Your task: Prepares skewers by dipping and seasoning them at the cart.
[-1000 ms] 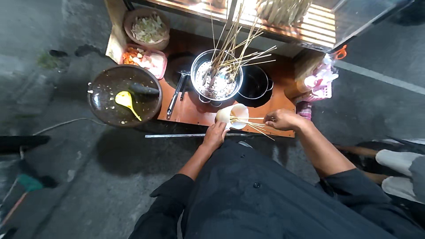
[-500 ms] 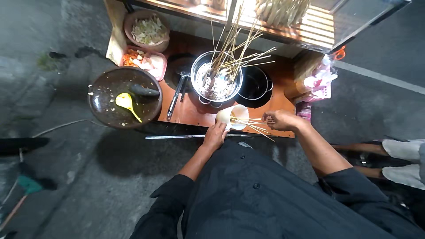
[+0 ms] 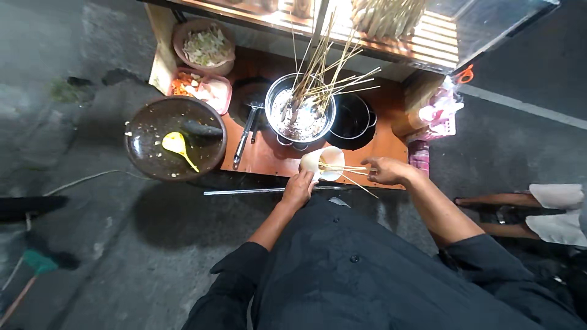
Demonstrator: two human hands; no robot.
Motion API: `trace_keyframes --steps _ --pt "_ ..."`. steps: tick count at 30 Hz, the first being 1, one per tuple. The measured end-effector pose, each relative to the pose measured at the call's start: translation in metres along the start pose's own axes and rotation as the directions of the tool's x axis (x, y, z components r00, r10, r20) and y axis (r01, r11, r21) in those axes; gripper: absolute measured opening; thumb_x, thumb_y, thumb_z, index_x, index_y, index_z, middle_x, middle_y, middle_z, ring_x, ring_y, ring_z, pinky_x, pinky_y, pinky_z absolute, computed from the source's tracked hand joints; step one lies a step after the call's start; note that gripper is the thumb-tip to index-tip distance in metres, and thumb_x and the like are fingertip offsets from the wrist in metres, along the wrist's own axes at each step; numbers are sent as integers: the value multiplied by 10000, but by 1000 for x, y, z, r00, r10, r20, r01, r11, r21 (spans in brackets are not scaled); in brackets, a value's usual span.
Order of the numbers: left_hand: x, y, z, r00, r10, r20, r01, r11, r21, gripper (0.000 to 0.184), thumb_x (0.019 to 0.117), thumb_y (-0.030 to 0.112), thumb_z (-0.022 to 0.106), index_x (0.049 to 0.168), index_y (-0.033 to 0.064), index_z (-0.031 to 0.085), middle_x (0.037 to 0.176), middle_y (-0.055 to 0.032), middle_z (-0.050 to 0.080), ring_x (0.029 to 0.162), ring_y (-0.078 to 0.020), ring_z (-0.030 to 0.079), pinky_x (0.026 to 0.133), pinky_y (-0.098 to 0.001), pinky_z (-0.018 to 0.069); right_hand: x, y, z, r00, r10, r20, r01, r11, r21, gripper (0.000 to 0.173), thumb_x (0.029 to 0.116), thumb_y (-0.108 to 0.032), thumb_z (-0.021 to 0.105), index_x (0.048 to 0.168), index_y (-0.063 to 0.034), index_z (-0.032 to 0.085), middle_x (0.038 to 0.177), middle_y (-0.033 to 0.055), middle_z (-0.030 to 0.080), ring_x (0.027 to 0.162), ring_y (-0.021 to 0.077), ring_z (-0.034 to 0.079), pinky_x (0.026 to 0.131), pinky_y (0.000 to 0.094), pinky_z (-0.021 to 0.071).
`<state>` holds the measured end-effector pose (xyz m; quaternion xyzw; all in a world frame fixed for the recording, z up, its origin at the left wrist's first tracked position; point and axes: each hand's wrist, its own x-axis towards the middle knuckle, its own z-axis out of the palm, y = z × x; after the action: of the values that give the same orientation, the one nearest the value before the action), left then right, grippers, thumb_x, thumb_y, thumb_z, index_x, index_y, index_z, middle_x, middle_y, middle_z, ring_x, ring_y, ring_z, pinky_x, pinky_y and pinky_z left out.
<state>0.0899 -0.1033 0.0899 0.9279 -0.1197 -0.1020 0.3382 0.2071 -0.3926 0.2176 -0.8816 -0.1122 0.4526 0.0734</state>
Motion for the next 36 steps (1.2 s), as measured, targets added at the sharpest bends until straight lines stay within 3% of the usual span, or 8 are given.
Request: trace_keyframes --steps 6,11,17,20,24,30,33,36 --pt "-3 -10 -8 994 -46 100 54 995 -78 410 1093 343 461 1294 33 638 1258 -171 657 1204 -311 637 1053 -470 507 -12 -28 7 997 70 44 -65 992 -106 890 797 -569 839 1505 -160 486 1237 220 684 1141 425 655 984 682 487" --pt "-15 -18 -10 995 -83 59 91 985 -146 428 1086 348 468 1305 20 633 1275 -176 654 1196 -286 650 1051 -425 516 -26 -66 18 990 136 -34 -140 968 -208 544 888 -209 694 1418 -182 575 1206 214 695 1141 444 657 928 686 503" --pt "-26 -27 -11 986 -164 0 160 964 -212 382 1085 264 483 1321 -8 611 1302 -199 645 1191 -298 659 1053 -433 523 -17 -75 -51 985 -63 -158 65 998 6 861 895 -712 631 1507 -120 501 1394 168 613 1278 351 597 1093 606 448" --pt "-28 -30 -14 976 -218 10 215 952 -219 401 1092 254 460 1383 -3 561 1361 -196 619 1228 -294 645 1077 -443 509 10 -87 -98 846 -187 -499 159 982 -99 542 1011 -517 595 1370 -112 625 1205 114 712 1147 296 678 1016 568 529" --pt "-27 -32 -16 970 -240 36 243 950 -196 433 1102 291 432 1411 8 542 1380 -185 611 1249 -289 632 1089 -442 496 81 -102 -146 557 -512 -654 201 847 -491 400 891 -198 776 1253 -64 673 1241 178 671 1223 387 605 998 570 508" --pt "-26 -25 -14 956 -293 -4 285 933 -221 429 1097 324 430 1372 23 565 1344 -170 623 1214 -267 644 1067 -437 513 167 -127 -178 732 -589 -343 154 633 -759 705 792 -273 836 1391 -12 569 1366 242 594 1331 422 522 1191 644 273" --pt "-26 -19 -10 940 -337 -60 310 913 -265 418 1092 318 451 1367 29 577 1360 -163 621 1206 -257 653 1056 -430 525 185 -143 -181 562 -754 -339 279 558 -781 333 916 -240 731 1173 -33 691 1220 194 668 1218 387 597 1101 595 403" --pt "-26 -17 -2 927 -358 -108 314 903 -293 412 1089 312 455 1350 24 591 1374 -166 614 1235 -256 637 1071 -420 516 198 -165 -186 493 -813 -309 295 491 -820 424 939 33 583 1345 -73 645 1420 169 595 1367 365 513 1133 591 379"
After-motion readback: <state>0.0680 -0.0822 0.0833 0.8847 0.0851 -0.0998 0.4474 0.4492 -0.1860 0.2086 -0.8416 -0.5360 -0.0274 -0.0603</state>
